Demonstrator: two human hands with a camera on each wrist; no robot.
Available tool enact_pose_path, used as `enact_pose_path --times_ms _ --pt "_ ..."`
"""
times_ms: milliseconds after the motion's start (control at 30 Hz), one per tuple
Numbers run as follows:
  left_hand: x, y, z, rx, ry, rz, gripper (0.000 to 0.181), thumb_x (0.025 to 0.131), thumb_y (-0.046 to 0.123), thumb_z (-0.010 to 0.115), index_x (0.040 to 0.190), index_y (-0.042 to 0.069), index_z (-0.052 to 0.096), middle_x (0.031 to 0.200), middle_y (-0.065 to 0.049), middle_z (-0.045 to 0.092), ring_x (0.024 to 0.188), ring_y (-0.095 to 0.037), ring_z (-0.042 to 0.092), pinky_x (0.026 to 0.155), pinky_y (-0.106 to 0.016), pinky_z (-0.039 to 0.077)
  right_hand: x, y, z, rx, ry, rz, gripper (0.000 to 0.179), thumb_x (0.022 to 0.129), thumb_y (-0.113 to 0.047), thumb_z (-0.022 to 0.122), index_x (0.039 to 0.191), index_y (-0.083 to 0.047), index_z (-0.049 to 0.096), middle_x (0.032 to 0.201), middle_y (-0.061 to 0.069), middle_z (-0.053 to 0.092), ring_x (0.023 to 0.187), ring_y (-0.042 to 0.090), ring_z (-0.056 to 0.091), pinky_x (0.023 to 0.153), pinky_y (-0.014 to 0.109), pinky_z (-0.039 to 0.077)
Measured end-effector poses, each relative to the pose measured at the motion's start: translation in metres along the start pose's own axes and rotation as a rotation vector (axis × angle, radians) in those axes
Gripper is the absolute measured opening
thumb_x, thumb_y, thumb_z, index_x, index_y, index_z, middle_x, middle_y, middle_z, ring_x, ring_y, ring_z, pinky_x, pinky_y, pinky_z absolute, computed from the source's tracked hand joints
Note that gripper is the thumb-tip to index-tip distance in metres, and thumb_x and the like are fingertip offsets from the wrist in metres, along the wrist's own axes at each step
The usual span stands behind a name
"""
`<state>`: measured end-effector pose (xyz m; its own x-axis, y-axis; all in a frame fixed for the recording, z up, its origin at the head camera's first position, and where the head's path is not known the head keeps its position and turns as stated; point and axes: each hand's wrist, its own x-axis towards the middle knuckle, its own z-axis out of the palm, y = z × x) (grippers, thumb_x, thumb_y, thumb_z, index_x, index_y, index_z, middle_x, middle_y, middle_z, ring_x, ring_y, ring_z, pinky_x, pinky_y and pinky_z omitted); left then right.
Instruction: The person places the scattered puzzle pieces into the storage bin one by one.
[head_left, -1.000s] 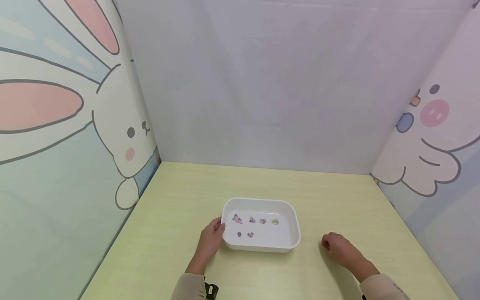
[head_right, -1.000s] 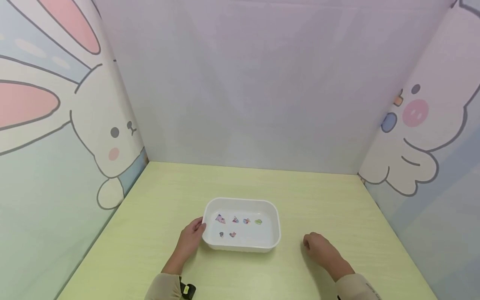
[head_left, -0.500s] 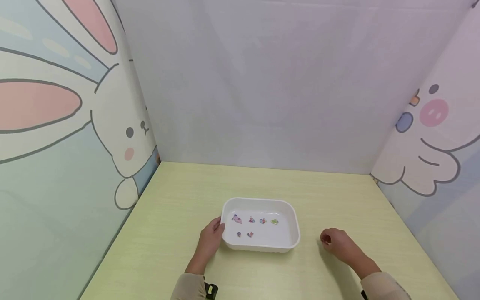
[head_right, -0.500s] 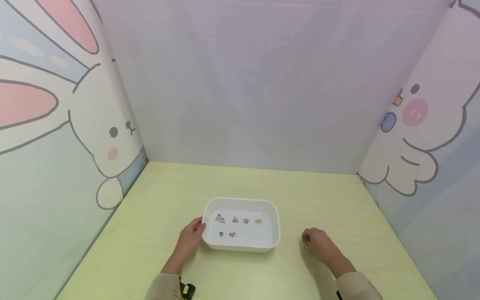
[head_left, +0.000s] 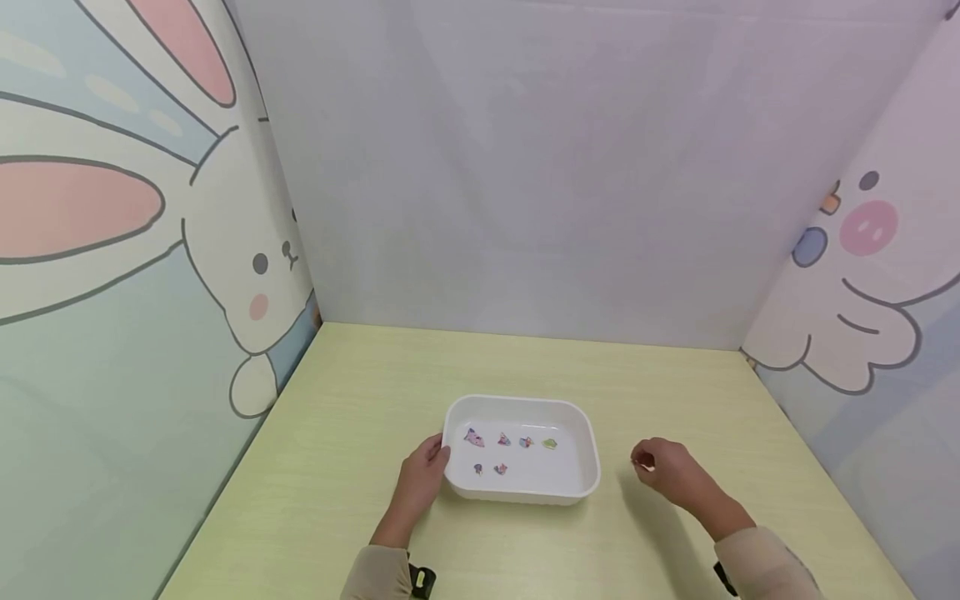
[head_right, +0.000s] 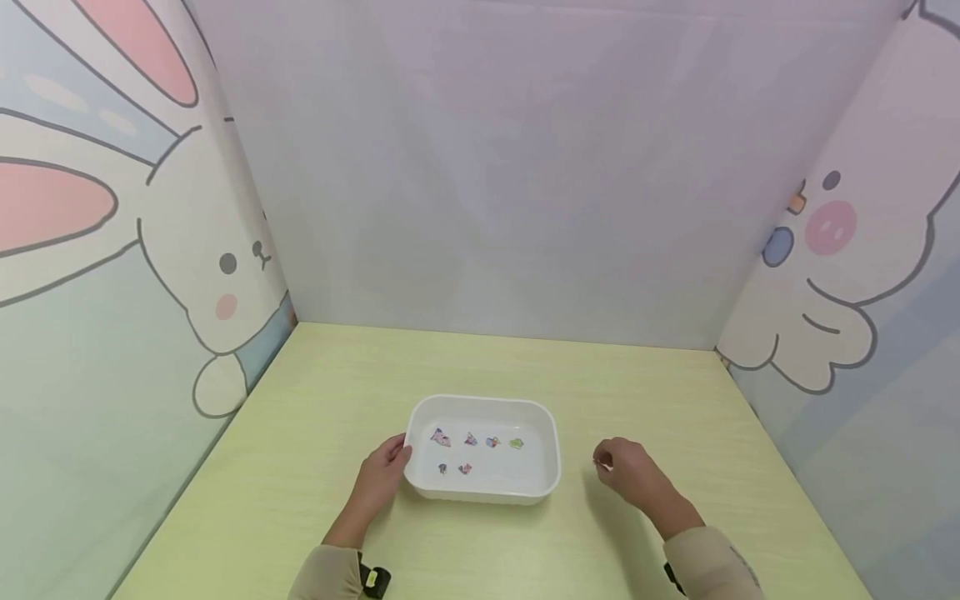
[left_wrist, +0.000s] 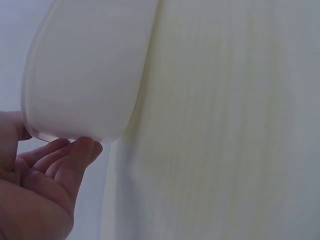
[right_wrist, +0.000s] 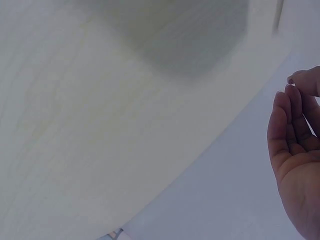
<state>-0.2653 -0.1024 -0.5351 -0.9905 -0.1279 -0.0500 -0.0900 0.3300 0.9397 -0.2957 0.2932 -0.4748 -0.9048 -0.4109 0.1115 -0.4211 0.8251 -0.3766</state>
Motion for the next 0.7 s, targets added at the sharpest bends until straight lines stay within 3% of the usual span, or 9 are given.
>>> enact_pose_path --times_ms 233,700 --pt "0.001 0.001 -0.001 0.0 0.002 -0.002 0.042 0.101 0.02 0.052 0.135 -0.005 0.052 0.128 -0.023 0.059 0.12 -0.038 0.054 0.098 -0.049 0.046 0.017 -0.01 -0.008 0.008 -0.019 -0.011 0.008 0.081 0.004 0.071 0.085 -0.003 0.068 0.077 -0.005 0.058 0.071 0.011 0.054 0.06 0.03 0.051" --pt "-0.001 0.003 -0.001 0.001 -0.005 -0.003 0.041 0.101 0.019 0.052 0.135 -0.005 0.052 0.128 -0.023 0.059 0.12 -0.038 0.054 0.098 -0.05 0.045 0.056 -0.053 -0.013 0.021 -0.073 -0.056 0.009 0.082 0.004 0.071 0.087 -0.002 0.068 0.08 -0.003 0.059 0.074 0.015 0.055 0.065 0.032 0.053"
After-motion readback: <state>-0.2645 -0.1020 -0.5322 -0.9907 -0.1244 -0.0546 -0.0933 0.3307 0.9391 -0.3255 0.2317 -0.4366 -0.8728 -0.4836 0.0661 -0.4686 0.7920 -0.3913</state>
